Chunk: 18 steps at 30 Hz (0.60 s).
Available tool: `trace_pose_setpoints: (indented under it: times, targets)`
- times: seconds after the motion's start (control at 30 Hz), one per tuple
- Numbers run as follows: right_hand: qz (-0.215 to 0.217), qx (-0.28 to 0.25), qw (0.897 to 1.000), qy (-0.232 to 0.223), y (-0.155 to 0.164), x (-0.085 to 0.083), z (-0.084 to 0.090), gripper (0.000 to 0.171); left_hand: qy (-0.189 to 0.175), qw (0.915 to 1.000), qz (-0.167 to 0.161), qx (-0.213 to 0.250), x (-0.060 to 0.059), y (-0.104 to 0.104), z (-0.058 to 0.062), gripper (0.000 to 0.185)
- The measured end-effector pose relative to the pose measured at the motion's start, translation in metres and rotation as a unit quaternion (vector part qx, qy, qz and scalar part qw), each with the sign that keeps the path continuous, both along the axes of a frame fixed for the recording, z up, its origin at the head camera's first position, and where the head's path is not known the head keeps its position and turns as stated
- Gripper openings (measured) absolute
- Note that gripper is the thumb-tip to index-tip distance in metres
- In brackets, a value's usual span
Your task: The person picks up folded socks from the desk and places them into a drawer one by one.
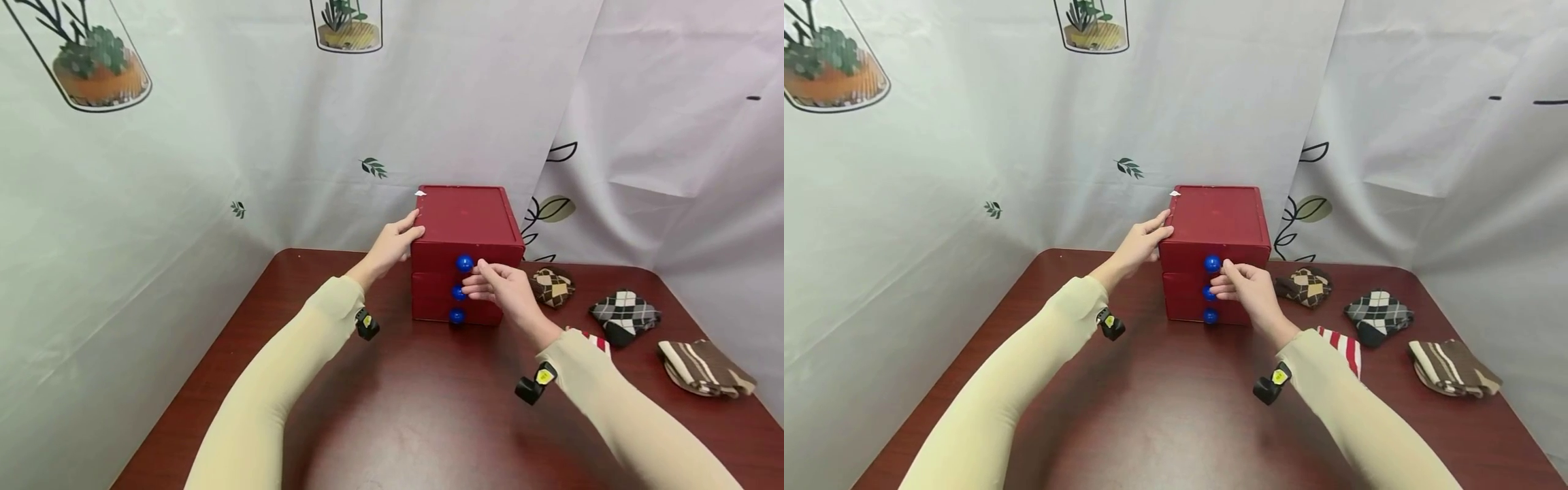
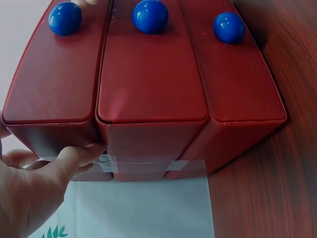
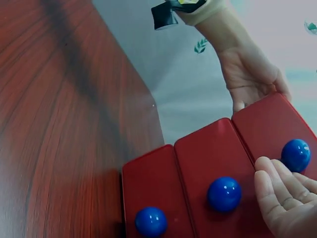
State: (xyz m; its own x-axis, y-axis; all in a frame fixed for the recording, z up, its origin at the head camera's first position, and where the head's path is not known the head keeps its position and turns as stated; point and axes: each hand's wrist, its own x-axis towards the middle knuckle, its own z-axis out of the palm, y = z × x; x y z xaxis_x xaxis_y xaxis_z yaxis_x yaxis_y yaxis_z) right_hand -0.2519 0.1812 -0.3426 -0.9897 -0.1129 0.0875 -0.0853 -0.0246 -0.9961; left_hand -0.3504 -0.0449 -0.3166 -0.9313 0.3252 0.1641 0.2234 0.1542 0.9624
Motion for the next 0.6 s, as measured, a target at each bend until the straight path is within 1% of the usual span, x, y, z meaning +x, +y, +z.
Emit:
trace_pose_setpoints:
  times: [0.07, 0.17, 0.27, 0.47, 0.6]
  targets:
    - [0.007, -0.016, 1.0, -0.023, -0.002, -0.003, 0.0, 0.054, -0.001, 1.0, -0.003, -0.004, 0.0, 0.001, 0.001, 0.055]
    - [0.022, -0.041, 0.997, -0.054, -0.004, -0.006, -0.002, 0.059, -0.017, 0.9997, -0.014, -0.007, 0.0, 0.001, 0.002, 0.056]
    - [0.032, -0.066, 0.995, -0.074, -0.008, -0.009, -0.003, 0.062, -0.028, 0.9993, -0.023, -0.002, -0.001, 0.0, 0.001, 0.056]
    - [0.045, -0.11, 0.987, -0.106, -0.014, -0.013, -0.001, 0.065, -0.026, 0.9995, -0.018, -0.003, -0.002, -0.001, 0.002, 0.057]
    - [0.042, -0.13, 0.983, -0.121, -0.017, -0.015, 0.001, 0.066, -0.026, 0.9996, -0.015, 0.003, -0.003, 0.0, 0.001, 0.057]
